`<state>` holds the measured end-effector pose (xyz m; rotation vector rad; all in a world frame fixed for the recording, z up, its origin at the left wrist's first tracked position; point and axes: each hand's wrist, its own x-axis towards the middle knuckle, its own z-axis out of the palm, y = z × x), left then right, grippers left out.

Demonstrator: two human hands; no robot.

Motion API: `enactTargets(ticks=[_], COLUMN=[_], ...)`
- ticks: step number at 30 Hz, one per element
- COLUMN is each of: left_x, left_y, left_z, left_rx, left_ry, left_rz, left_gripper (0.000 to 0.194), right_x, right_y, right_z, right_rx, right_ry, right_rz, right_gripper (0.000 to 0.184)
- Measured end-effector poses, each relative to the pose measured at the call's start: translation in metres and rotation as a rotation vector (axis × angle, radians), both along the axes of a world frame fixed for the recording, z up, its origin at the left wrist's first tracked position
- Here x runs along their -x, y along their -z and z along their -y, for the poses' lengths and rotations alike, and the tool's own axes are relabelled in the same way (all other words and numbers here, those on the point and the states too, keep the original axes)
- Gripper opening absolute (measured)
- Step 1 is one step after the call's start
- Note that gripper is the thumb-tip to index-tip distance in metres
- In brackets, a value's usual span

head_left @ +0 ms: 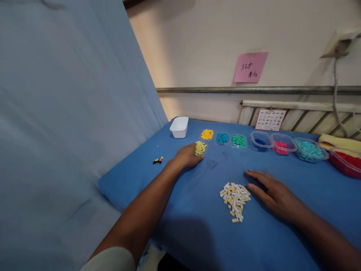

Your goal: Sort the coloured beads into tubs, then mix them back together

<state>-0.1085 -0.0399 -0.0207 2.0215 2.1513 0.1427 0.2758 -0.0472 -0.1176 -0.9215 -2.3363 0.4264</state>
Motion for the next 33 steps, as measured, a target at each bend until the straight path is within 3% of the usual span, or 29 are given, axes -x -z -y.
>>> enactTargets(ticks=[4, 7, 10, 12, 16, 20, 24, 29, 33], left_x=[-0.011, -0.037, -0.068, -0.083, -0.091, -0.088, -0.091, -0.091, -0.075], left_y=[0.0, 0.001, 0.005, 0.011, 0.027, 0.037, 0.041, 0.043, 0.028], left_z=[0.01, 0.023, 0.036, 0.04, 0.036, 0.03, 0.032, 0.036, 0.04], left_rx=[-0.133, -0.201, -0.135, -0.065, -0.124, -0.3, -0.318, -0.333, -0.207], left_ry=[0.062, 0.29, 0.558, 0.66, 0.611, 0.463, 0.508, 0.562, 0.656], left_rz=[0.01, 0.137, 0.3, 0.348, 0.469, 0.724, 0.811, 0.765, 0.594], left_gripper=[0.062, 0.062, 0.063, 0.065, 0.061, 0.054, 0.048, 0.039, 0.029], right_x=[0.0, -0.002, -0.003, 0.0, 0.025, 0.054, 0.064, 0.054, 0.035], right_y=[0.0, -0.006, -0.018, -0.026, -0.038, -0.044, -0.046, -0.038, -0.03], right_z=[-0.001, 0.002, 0.014, 0.027, 0.051, 0.055, 0.042, 0.033, 0.031], right_rx=[0.023, 0.044, 0.064, 0.063, 0.031, 0.005, 0.015, 0.07, 0.115], right_ry=[0.013, 0.016, -0.046, -0.136, -0.254, -0.319, -0.286, -0.241, -0.098], right_rz=[-0.001, 0.009, 0.074, 0.116, 0.166, 0.234, 0.171, -0.063, -0.153], right_gripper=[0.049, 0.052, 0.064, 0.079, 0.102, 0.07, 0.047, 0.04, 0.037])
